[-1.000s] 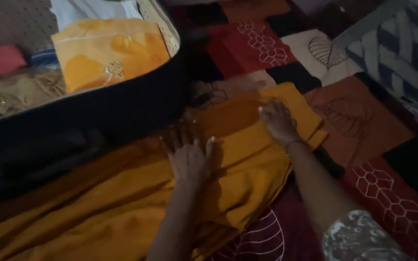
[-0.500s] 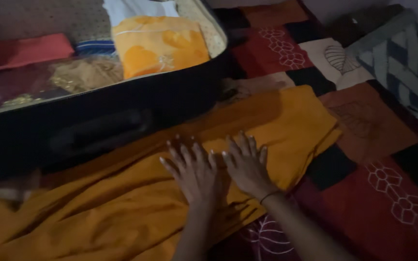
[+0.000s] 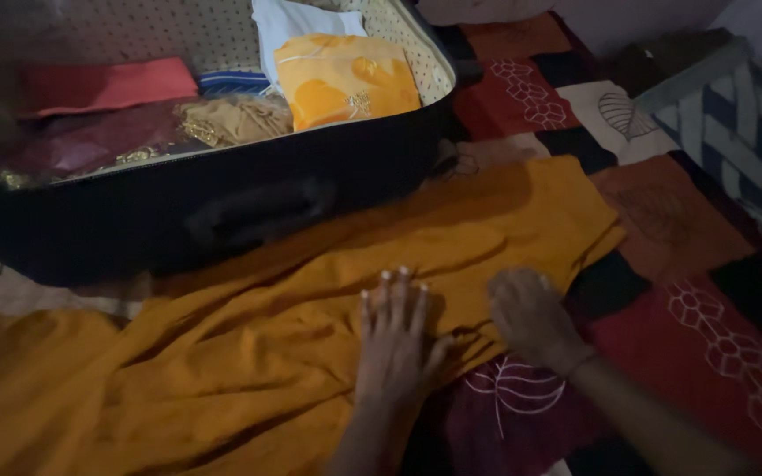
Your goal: The person folds a yellow patterned cloth and places it into an open suitcase. They then fold a mustard-yellow cloth and place it into the suitcase. Finally, they fold a dark blue cloth with a gold border and place it into the suitcase.
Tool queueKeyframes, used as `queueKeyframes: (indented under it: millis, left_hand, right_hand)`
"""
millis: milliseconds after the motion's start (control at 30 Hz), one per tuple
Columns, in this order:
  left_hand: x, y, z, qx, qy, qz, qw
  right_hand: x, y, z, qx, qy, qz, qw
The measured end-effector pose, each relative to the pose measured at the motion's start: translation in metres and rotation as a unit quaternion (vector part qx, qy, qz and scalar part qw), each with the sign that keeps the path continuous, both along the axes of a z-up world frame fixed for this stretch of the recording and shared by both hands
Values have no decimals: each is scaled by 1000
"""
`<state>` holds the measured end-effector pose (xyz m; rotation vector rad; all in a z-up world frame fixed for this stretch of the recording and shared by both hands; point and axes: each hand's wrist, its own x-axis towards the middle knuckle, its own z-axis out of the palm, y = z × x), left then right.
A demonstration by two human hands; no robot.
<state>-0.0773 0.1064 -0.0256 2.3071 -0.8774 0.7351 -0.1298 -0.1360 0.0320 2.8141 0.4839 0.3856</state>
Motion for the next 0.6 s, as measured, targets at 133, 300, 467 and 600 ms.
queueKeyframes:
  millis: [133, 300, 467, 600]
  left_hand:
    - [-32, 16, 7, 275, 184, -116, 937]
    - [-49, 40, 14, 239, 133, -50, 961]
    - [-49, 47, 32, 166, 191, -99, 962]
    - [-55, 67, 40, 163, 192, -144, 957]
  right_hand:
    - [-26, 23, 5, 41, 179, 9, 983]
    - [-21, 27, 24, 29, 120, 26, 992]
    - [-11, 17, 34, 11, 175, -145, 974]
    - [-17, 6, 27, 97, 98, -281, 950]
